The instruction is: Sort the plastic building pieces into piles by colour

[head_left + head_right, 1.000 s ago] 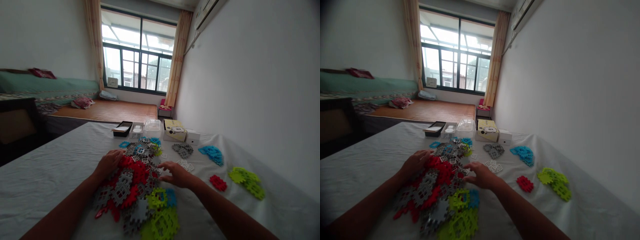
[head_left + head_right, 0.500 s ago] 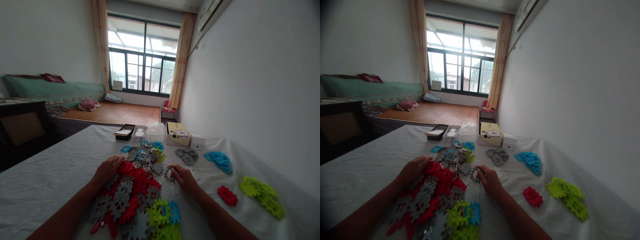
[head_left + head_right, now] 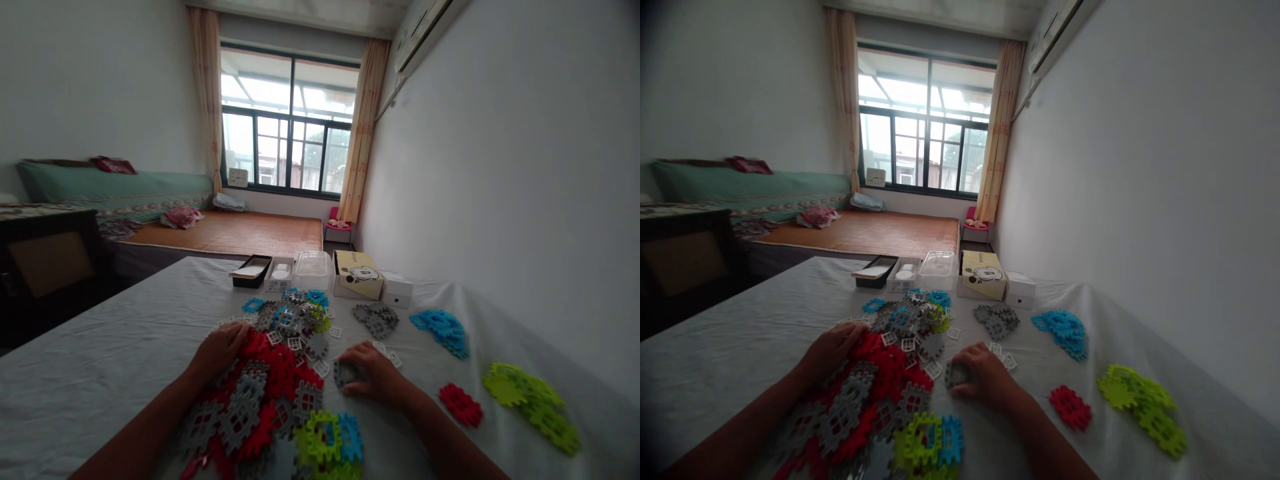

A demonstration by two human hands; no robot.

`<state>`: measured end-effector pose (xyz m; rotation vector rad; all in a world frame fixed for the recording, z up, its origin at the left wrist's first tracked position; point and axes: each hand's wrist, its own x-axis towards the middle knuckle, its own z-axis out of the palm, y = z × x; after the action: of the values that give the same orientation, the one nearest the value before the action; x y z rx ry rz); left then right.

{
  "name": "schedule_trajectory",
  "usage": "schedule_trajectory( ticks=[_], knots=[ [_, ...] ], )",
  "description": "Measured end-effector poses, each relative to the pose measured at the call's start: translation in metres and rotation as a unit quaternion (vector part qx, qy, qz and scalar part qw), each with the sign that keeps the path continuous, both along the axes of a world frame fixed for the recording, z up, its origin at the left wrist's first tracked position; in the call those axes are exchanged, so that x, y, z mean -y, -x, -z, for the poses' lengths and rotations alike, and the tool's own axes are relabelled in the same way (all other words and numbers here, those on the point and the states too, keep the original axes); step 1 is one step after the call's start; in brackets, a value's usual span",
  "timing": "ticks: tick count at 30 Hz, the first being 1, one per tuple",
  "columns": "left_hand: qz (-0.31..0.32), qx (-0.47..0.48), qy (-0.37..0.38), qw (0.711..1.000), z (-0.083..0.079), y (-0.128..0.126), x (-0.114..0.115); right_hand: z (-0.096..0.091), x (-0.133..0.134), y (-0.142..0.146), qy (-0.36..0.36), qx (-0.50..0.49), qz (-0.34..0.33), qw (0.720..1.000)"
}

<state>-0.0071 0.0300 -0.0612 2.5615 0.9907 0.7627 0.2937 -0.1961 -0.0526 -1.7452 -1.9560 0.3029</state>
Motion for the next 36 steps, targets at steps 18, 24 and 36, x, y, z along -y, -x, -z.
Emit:
schedule_trajectory(
  ticks=[18, 24, 36],
  knots=[
    [0.005, -0.001, 0.011, 1.0, 0.003, 0.0, -0.004, -0.002, 0.004, -0.069, -0.09, -0.025, 0.227, 0.969],
    [0.003, -0.009, 0.01, 1.0, 0.002, -0.001, -0.003, -0.004, 0.017, -0.097, -0.02, -0.068, 0.22, 0.973],
    [0.006, 0.002, 0.015, 1.0, 0.006, -0.001, -0.006, 0.002, 0.021, -0.087, 0.022, -0.079, 0.107, 0.991]
  ],
)
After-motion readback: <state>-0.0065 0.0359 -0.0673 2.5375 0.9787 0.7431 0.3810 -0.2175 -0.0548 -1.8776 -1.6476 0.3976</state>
